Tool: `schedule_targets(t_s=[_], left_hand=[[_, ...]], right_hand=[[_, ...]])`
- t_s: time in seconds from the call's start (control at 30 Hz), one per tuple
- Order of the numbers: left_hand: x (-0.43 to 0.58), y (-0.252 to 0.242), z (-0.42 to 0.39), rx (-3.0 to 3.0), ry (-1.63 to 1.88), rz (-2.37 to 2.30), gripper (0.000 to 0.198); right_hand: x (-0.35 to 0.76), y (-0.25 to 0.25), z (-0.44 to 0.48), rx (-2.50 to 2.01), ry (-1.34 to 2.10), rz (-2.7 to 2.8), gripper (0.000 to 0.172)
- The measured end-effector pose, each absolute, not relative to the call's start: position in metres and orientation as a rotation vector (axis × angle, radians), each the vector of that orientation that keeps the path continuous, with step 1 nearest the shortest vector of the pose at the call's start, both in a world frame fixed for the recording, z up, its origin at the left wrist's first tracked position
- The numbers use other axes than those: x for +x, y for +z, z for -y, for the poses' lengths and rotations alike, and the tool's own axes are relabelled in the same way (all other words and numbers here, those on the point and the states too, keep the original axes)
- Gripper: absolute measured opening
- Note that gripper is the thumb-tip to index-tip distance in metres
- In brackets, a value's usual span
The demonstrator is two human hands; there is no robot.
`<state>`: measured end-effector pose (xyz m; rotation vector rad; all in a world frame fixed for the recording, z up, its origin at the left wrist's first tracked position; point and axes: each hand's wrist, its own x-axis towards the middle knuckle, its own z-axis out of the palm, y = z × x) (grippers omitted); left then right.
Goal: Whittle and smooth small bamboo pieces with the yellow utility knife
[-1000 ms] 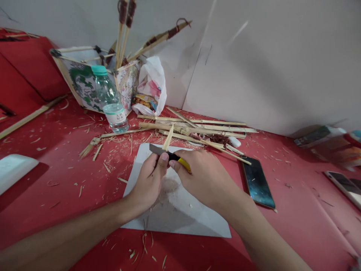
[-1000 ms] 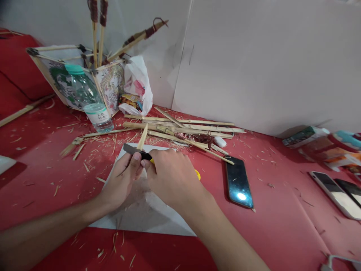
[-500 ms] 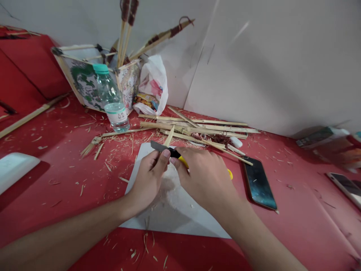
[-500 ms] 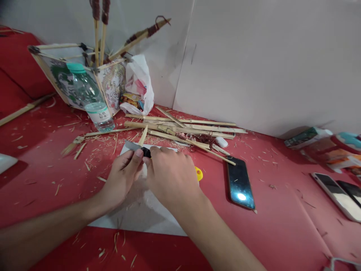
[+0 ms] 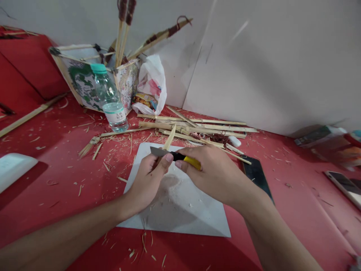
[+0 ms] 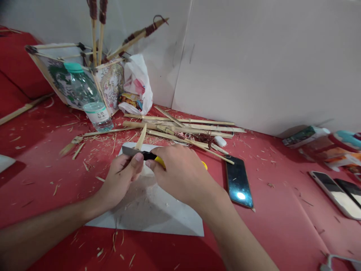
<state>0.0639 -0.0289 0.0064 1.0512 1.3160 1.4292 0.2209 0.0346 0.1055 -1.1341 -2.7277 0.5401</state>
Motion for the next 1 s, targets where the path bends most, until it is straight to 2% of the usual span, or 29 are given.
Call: schedule_targets(t_s=[0.27,0.47,0.63,0.8,1.0], left_hand=[[0.063,0.001,0.023,0.963,1.454,-1.324,0.053],[0.063,0.008,0.024,0.917,1.519,-1.210,0.049],[0.064,0.016,0.023,0.861,1.509,-1.146,0.051],[0.068,0.012,0.023,0.830,1.422,-1.162,0.052],[0.070,0.015,0.025,0.693,1.312,-1.051,0.054]], right_hand=[[0.214,0.096,-0.030,-1.212,0.238,2.683,0.019],[0.213,0.092,-0.033,-1.125,0.326,2.560,0.015],[0.213,0.089,-0.033,-1.102,0.333,2.498,0.022],[0.214,0.079,-0.045,-1.233,0.189,2.375,0.034],[0.241,0.076,-0.080,-1.459,0.142,2.190,0.031]])
